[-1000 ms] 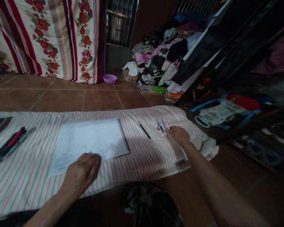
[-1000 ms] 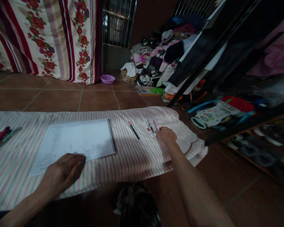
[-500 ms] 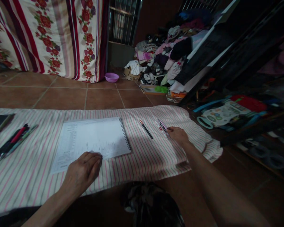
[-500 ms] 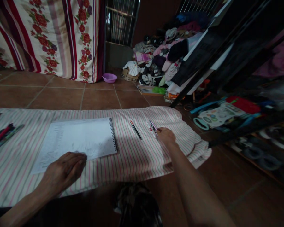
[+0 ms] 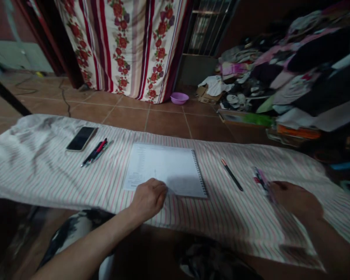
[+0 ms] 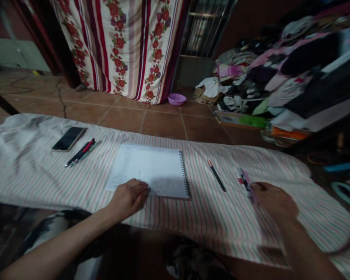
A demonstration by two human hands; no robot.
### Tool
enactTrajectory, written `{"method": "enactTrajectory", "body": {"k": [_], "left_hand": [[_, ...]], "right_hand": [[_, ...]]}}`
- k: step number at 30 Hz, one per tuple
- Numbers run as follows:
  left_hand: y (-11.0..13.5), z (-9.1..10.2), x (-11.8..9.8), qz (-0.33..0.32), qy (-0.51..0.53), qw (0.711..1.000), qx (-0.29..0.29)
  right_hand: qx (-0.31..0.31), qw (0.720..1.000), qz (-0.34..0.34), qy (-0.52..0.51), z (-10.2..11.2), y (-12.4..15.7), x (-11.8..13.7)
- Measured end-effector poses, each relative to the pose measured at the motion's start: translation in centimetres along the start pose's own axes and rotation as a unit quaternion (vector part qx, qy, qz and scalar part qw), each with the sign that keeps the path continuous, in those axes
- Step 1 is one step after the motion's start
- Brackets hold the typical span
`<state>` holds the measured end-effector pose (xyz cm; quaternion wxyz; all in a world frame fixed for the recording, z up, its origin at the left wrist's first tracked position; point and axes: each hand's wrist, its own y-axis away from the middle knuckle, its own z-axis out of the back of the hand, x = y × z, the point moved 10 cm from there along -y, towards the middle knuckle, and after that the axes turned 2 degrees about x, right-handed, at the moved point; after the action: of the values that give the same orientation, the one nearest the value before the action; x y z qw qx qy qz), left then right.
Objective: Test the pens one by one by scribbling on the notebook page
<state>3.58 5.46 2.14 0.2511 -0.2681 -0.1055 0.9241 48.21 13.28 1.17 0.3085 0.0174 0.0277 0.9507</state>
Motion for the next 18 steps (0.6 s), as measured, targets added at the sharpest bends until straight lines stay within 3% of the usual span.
{"method": "enactTrajectory", "body": {"k": [3,5,7,10,14,18], "left_hand": [[0.0,1.3,1.6,0.04,-0.008,0.999,-0.029],[0.0,2.7,3.4,0.08,-0.024,0.995,-0.053],[0.2,4.5,5.9,0.136,-0.055,0.986,-0.079],[1.2,7.8,10.2,0.231,-0.113,0.959,-0.122],[4.0,12.9,15.2,0.331,-0.163,0.906,-0.208],[6.6,15.5,19.0,0.408,-0.163,0.868,-0.23]], "right_hand": [[-0.05,0.998,0.018,-0.035,1.6,1.1,2.6],[-0.09,0.989,0.026,-0.118,2.8,3.0,4.9],[-0.116,0.964,0.097,-0.218,3.8,5.7,8.7],[-0.064,0.92,0.174,-0.346,3.1,10.4,14.4],[0.029,0.861,0.229,-0.454,0.8,16.4,21.0],[0.116,0.806,0.322,-0.482,-1.1,21.9,26.6]]}}
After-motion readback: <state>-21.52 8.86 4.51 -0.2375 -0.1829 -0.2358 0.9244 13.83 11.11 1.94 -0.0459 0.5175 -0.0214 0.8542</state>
